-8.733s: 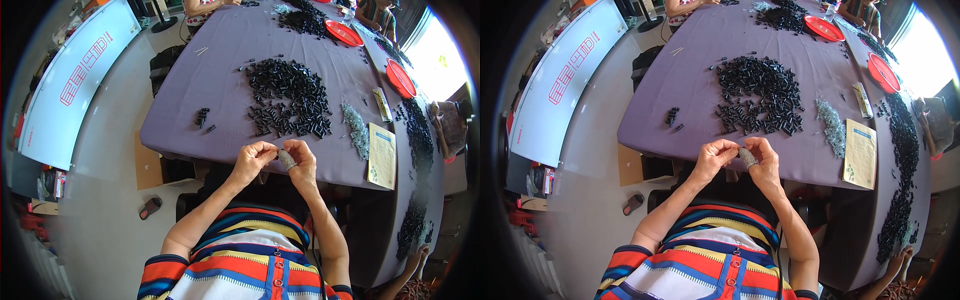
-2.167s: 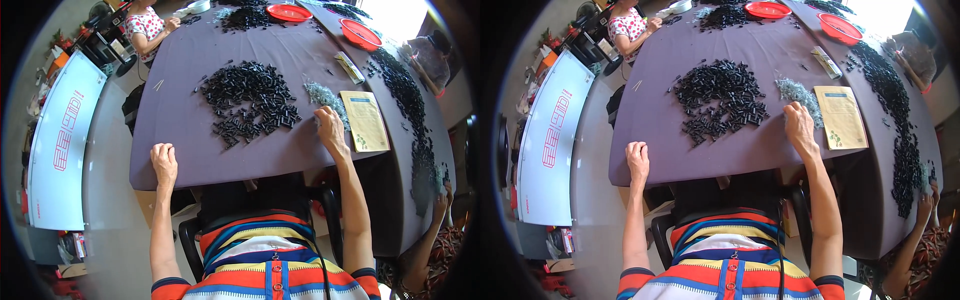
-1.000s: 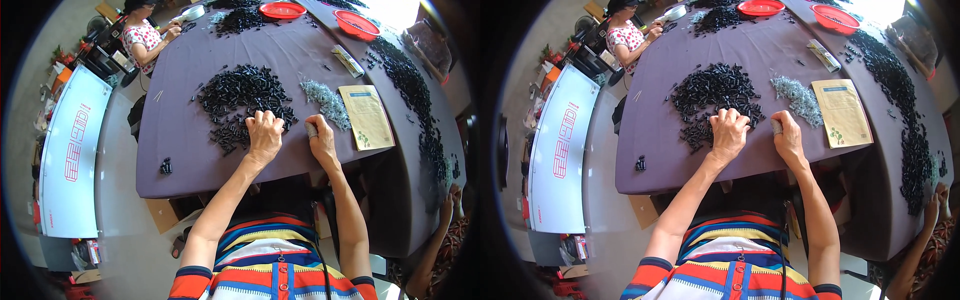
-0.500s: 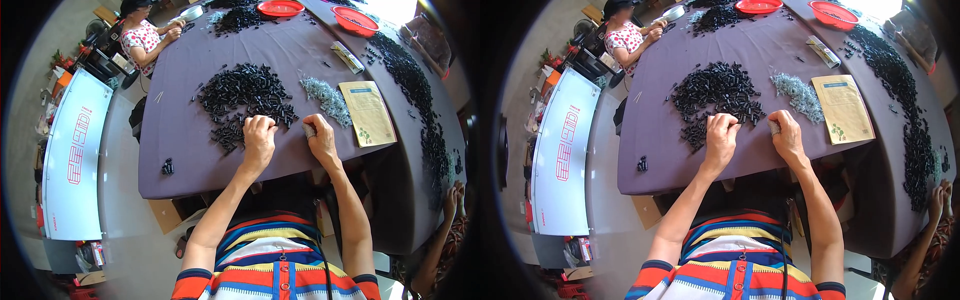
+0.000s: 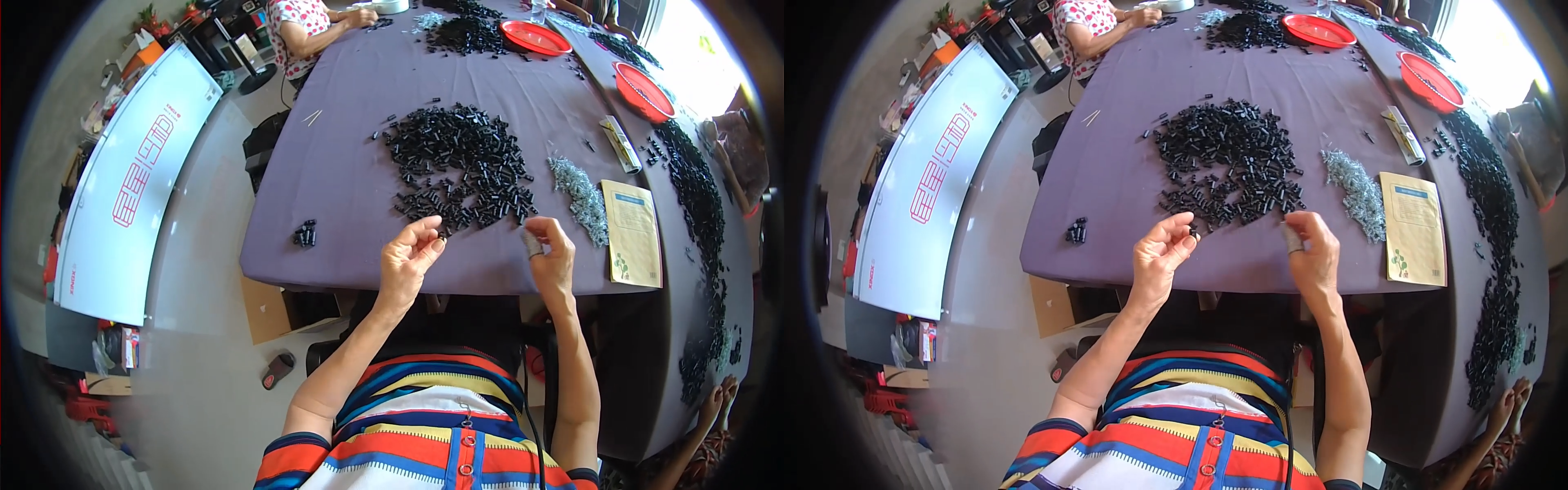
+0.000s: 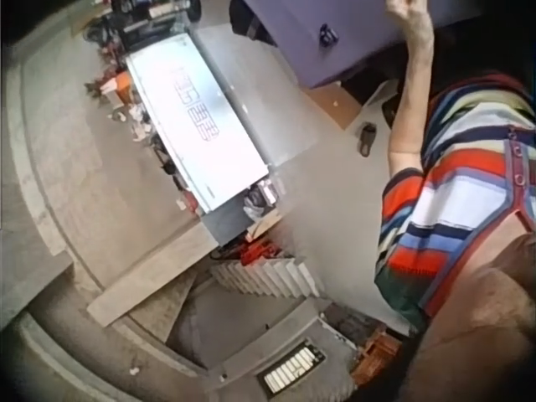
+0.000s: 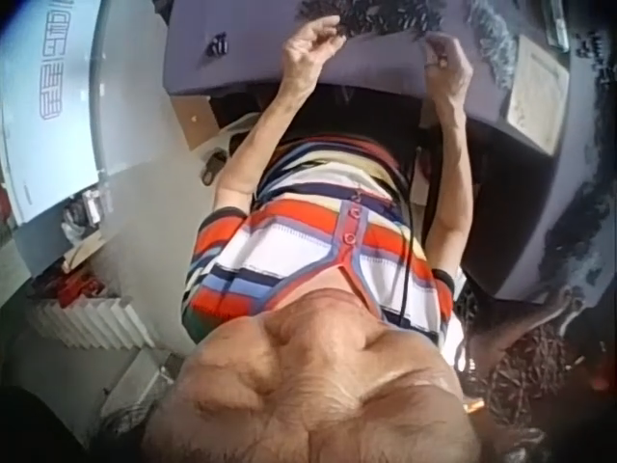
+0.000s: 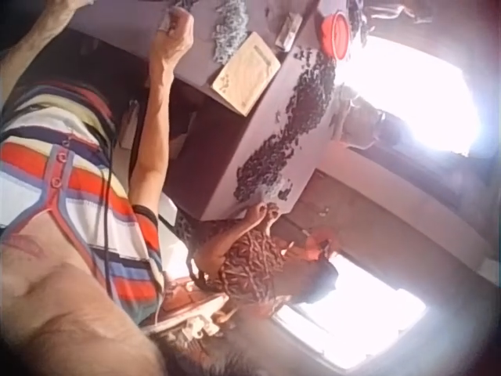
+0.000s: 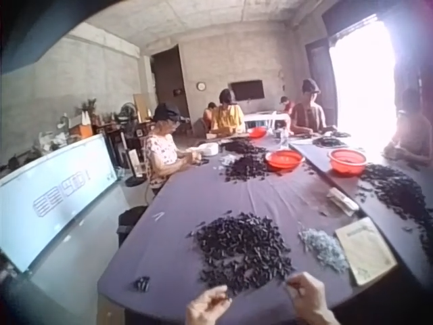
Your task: Assembling small black plastic components by hand on a workshop table.
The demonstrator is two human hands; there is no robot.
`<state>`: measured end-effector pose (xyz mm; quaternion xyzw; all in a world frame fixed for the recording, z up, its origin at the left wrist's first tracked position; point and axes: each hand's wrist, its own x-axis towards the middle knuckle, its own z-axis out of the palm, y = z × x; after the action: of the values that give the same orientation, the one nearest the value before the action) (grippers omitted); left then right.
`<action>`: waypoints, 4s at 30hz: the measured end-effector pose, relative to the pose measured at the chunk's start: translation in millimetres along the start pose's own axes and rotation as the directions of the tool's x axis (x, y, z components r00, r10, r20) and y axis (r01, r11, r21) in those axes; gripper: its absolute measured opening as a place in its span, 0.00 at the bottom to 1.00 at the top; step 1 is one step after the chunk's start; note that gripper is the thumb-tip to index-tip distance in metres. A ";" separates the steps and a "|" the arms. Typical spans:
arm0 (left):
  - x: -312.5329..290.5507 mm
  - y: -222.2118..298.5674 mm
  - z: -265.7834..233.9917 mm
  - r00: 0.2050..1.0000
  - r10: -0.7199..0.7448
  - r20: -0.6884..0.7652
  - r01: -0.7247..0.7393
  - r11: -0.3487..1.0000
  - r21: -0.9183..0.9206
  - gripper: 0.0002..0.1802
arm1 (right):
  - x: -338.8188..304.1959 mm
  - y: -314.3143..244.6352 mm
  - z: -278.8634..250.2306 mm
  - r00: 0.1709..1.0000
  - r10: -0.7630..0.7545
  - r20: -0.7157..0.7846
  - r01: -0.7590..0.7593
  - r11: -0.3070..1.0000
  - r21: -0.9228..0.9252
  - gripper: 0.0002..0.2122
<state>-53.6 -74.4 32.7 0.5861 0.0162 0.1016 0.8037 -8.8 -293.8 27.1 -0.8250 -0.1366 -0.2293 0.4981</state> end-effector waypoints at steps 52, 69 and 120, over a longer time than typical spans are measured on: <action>-28.4 -21.3 -32.5 0.962 -0.110 0.249 0.079 0.988 0.131 0.06 | -32.9 -51.2 48.0 0.847 0.086 0.525 -0.270 0.920 0.285 0.07; -9.9 -16.3 -60.9 0.944 -0.325 0.057 0.276 0.682 -0.678 0.04 | 20.0 -62.8 94.6 0.731 -0.434 0.527 0.484 0.874 0.048 0.16; -2.3 -6.6 -8.4 0.919 -0.360 0.163 0.391 0.765 -0.511 0.08 | -25.4 -49.8 66.4 0.935 0.173 0.310 -0.328 0.754 0.569 0.11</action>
<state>-56.1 -68.9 23.7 0.3265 0.0819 -0.0769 0.9385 -37.1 -211.7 25.4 -0.6509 -0.1496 -0.0027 0.7443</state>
